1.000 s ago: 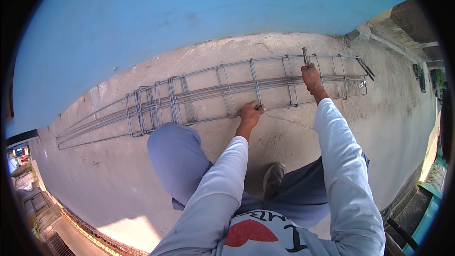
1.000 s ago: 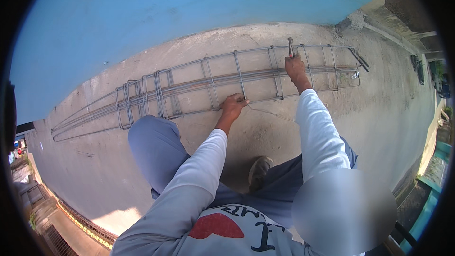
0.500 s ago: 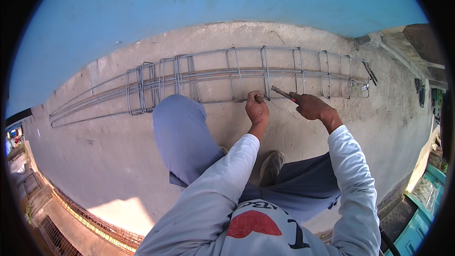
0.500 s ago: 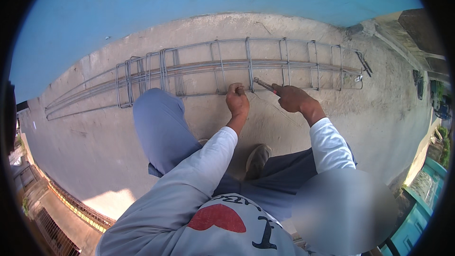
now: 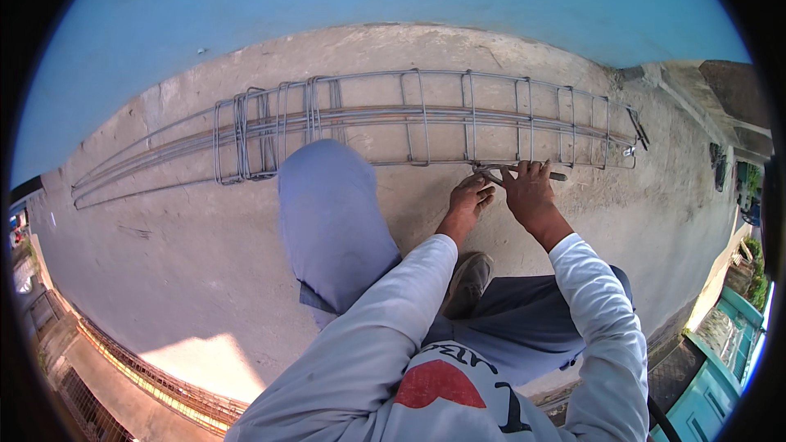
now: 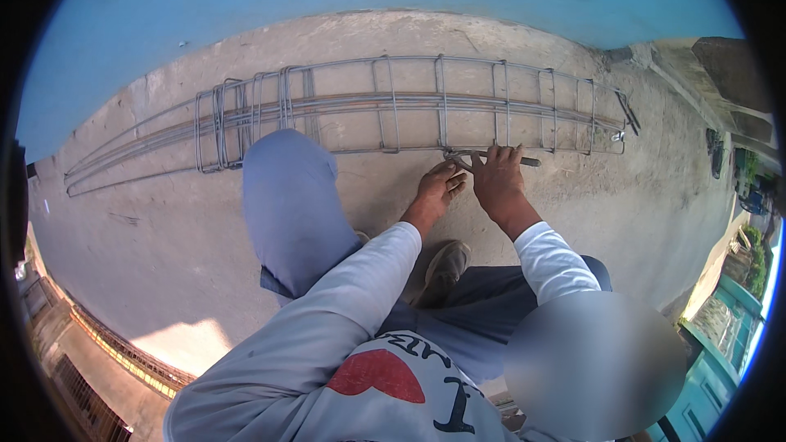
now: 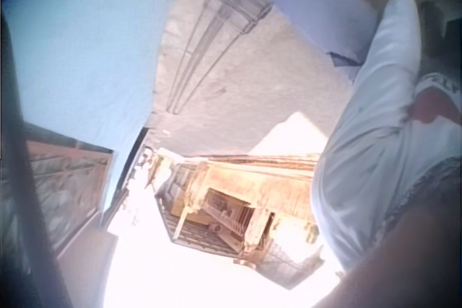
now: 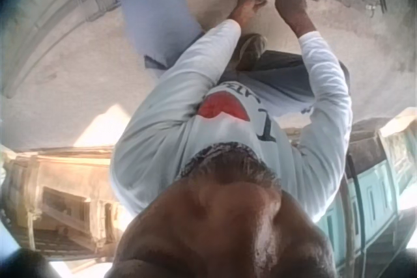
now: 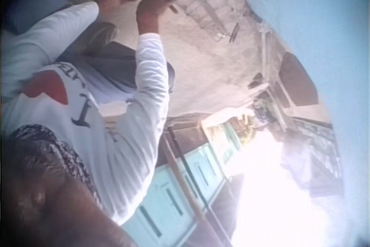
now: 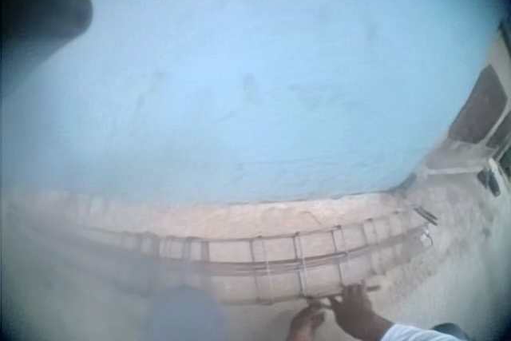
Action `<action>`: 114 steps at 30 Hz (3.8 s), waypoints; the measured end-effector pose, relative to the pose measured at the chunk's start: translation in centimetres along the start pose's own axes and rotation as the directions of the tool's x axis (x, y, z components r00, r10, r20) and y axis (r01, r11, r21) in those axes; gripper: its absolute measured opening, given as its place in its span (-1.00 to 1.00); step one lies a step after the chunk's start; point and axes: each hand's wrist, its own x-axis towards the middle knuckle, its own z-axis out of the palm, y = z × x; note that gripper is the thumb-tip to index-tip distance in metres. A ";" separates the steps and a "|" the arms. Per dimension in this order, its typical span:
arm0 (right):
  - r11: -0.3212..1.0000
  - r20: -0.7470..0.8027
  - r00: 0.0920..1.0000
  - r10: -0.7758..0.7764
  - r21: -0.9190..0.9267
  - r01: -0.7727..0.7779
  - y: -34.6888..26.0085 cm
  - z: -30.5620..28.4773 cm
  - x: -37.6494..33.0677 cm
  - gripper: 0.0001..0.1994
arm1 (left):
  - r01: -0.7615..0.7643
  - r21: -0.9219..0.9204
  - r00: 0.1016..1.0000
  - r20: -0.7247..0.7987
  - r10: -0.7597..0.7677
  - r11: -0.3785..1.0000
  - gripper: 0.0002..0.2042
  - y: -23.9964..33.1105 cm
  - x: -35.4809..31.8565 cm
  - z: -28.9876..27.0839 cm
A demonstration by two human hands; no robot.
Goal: The person sits on the ground and uses pliers to twist wire ties around the intersections of a rebar cage. They then stand, walk through a narrow alley, and enter a construction site where other workers are present.
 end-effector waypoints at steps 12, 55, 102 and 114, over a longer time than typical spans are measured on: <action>0.971 0.005 0.991 0.135 0.197 -0.133 -2.6 1.7 -1.6 -0.52 | -0.065 0.041 0.997 -0.048 0.067 0.997 -0.83 -1.0 -0.1 -0.5; -0.407 0.410 0.770 -0.488 0.674 -0.617 3.6 6.7 -1.3 -0.73 | 0.182 -0.334 0.976 0.174 -0.129 0.925 -0.76 -1.1 2.6 4.8; 0.141 0.371 0.877 -0.304 0.929 -0.343 3.7 1.5 -1.5 -0.24 | 0.226 -0.401 0.974 0.073 -0.215 0.888 -0.76 0.1 3.0 4.7; 0.363 0.395 0.914 0.088 0.842 -0.399 4.2 2.5 -3.0 -0.36 | 0.226 -0.072 0.967 -0.102 -0.233 0.971 -0.73 -0.3 1.2 5.5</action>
